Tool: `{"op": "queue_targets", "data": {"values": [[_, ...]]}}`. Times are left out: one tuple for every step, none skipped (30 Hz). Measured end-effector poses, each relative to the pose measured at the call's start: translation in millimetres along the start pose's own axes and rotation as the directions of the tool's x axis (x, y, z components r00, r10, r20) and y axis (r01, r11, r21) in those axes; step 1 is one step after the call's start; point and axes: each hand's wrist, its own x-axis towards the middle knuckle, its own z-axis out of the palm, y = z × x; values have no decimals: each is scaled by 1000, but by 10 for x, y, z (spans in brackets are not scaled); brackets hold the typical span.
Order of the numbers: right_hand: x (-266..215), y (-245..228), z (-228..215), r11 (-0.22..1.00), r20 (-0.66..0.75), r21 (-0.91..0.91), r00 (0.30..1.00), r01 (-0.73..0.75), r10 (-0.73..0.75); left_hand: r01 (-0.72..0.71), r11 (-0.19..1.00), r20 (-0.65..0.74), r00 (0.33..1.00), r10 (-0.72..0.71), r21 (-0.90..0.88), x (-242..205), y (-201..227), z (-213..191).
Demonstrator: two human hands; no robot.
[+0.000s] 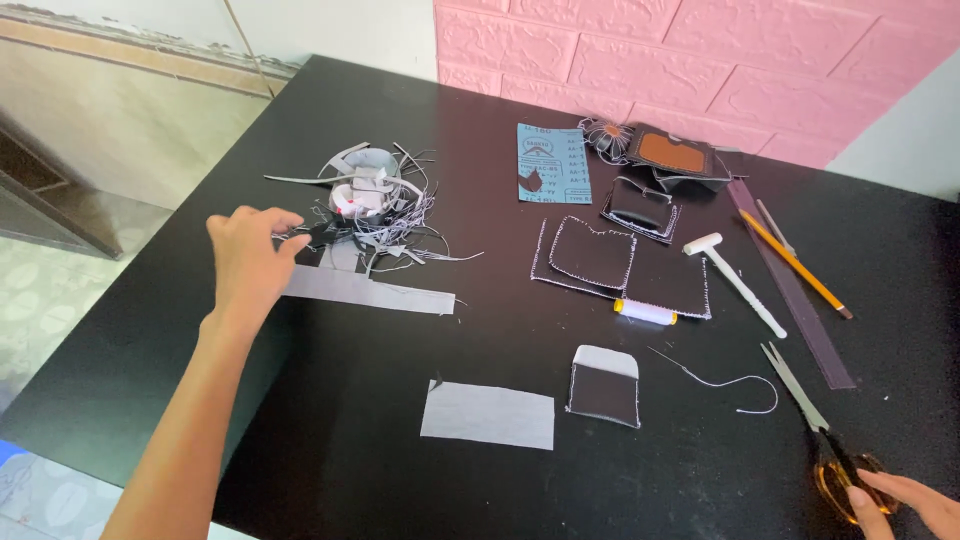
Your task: Hand-stitching leather pieces together and trimming the thread with scissors.
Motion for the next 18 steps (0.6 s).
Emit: {"op": "queue_targets", "data": {"values": [[-182,-299,-158,1000,-1,0,1000,0,0,0,1000,-1,1000,0,0,35,15,14],[-358,-597,-320,999,-168,51,986,-1,9,47,999,51,998,-49,27,80,37,30],[-532,-894,-479,995,-330,99,944,2,31,94,994,101,990,-99,57,126,60,48],[-492,-855,-488,995,-330,99,943,-1,34,91,994,102,990,-96,57,136,82,29],[-453,-812,-493,993,-263,114,964,-15,44,98,993,88,991,-104,66,143,106,14],[-441,-754,-504,992,-192,126,980,-32,56,105,992,78,991,-111,75,135,132,10],[-473,-818,-546,992,-189,124,980,-38,61,102,992,83,991,-108,74,136,139,-11],[-496,-887,-593,983,-211,176,974,-42,80,126,991,102,986,-129,35,145,148,-40],[-522,-956,-643,972,-233,229,967,-45,100,150,989,123,981,-149,-3,154,158,-73],[-525,-1023,-698,972,-234,231,967,-49,104,146,989,122,982,-144,-2,159,132,-70],[-527,-1088,-754,953,-208,302,973,-36,102,120,991,147,983,-110,-60,163,110,-68],[-545,-1142,-815,928,-184,371,978,-29,104,91,989,173,982,-70,-120,183,105,-52],[-624,-1363,-924,927,-185,373,976,-36,113,83,989,175,983,-61,-121,246,-66,21],[-728,-1543,-1059,903,-358,414,932,113,47,46,997,177,984,-34,-62,310,-203,149],[-820,-1722,-1190,866,-526,426,850,263,0,8,1000,180,984,-7,-3,378,-329,287],[-851,-1748,-1243,874,-529,419,848,247,14,-8,1000,189,982,10,-15,385,-275,260],[-877,-1777,-1298,916,-475,380,877,130,72,3,999,234,972,-11,36,396,-223,230],[-887,-1837,-1342,941,-421,337,897,17,134,14,996,272,961,-38,91,408,-205,167]]}}
